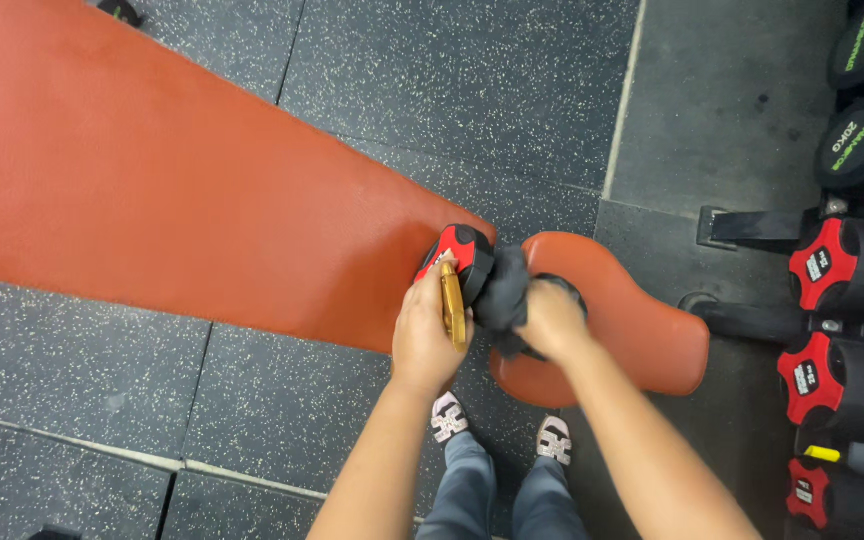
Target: The person wipes down dumbbells of various sizes and weight racks with a cloth and a spray bottle, moving between different sections of the gym floor and weight storage areas.
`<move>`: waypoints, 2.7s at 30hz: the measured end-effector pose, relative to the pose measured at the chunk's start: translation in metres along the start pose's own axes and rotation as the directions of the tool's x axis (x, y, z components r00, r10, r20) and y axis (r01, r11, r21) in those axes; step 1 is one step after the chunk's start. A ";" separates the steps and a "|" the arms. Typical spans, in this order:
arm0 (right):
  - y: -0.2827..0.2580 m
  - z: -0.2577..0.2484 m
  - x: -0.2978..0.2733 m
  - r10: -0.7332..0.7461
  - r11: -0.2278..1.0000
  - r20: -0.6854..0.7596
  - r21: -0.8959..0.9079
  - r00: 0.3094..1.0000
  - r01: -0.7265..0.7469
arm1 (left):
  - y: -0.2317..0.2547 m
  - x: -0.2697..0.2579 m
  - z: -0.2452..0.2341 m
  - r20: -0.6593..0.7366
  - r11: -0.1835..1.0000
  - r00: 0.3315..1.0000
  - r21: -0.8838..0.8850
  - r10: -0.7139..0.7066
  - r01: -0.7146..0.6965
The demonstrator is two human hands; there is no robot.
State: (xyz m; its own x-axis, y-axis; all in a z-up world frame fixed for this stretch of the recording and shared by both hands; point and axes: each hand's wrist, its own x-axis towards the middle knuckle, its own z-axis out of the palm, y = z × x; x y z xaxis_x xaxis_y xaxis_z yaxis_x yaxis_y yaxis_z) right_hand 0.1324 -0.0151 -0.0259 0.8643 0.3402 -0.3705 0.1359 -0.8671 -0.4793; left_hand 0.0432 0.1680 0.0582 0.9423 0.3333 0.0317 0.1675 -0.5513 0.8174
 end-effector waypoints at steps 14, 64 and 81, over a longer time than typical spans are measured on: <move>0.017 0.008 -0.022 -0.468 0.881 -0.239 -0.209 0.851 0.425 | 0.003 0.000 -0.002 -0.008 1.000 1.000 0.004 0.013 -0.013; 0.054 0.012 -0.054 -0.295 0.913 -0.392 0.154 0.871 0.378 | 0.008 -0.007 -0.014 0.039 0.998 0.997 -0.019 -0.066 0.067; 0.026 -0.018 -0.047 -0.422 0.904 -0.009 -0.077 0.906 0.421 | 0.040 -0.002 0.011 0.028 0.906 0.945 0.295 -0.327 0.304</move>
State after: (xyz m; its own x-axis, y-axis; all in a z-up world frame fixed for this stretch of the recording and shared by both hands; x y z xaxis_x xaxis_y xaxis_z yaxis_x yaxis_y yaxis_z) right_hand 0.1034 -0.0599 -0.0065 0.7305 0.6712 -0.1258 0.5238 -0.6689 -0.5274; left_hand 0.0508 0.1366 0.0844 0.8436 0.4736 -0.2530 0.5240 -0.6232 0.5806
